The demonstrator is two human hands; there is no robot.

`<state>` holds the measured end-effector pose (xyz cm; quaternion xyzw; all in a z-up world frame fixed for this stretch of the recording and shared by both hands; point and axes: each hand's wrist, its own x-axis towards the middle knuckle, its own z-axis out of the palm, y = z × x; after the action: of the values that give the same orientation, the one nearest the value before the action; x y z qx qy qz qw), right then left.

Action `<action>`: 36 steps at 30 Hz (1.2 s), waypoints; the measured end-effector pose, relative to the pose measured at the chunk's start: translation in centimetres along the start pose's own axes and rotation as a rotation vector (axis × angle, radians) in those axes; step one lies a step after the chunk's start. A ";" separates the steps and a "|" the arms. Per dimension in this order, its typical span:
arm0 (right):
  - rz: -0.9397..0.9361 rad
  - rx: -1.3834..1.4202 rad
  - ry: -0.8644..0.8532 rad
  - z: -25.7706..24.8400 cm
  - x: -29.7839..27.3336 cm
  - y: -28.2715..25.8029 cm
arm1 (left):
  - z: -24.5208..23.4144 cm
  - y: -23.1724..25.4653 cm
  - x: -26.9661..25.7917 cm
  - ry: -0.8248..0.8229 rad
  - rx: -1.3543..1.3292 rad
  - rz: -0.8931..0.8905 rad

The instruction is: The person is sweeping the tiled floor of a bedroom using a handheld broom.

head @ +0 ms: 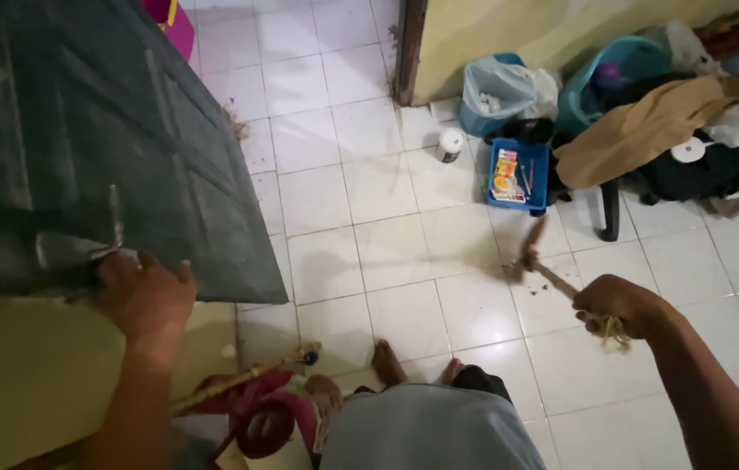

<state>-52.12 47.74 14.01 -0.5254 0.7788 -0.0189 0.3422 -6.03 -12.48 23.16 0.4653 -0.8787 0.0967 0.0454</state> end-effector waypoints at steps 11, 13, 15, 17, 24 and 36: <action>0.514 1.993 0.295 -4.9 9.9 -6.2 | -0.6 24.8 0.3 -0.356 -0.458 0.429; 0.398 2.012 0.393 -4.9 13.1 -6.6 | -3.5 31.0 0.1 -0.336 -0.541 0.608; 0.285 2.034 0.490 -3.2 16.8 -5.4 | -5.7 36.2 0.1 -0.319 -0.615 0.794; -0.227 0.750 0.672 0.2 20.5 -2.6 | -7.2 40.8 0.2 -0.394 -0.668 0.933; 0.155 0.737 1.047 2.0 22.7 -4.7 | -2.7 48.7 -0.2 -0.555 -0.762 0.958; 0.333 0.357 1.347 10.7 15.9 3.4 | -4.1 57.9 -6.8 -0.610 -0.852 1.234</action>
<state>-52.33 39.59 -3.60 -0.2096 0.8758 -0.4138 -0.1338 -50.13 25.66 18.59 -0.1548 -0.9122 -0.3698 -0.0846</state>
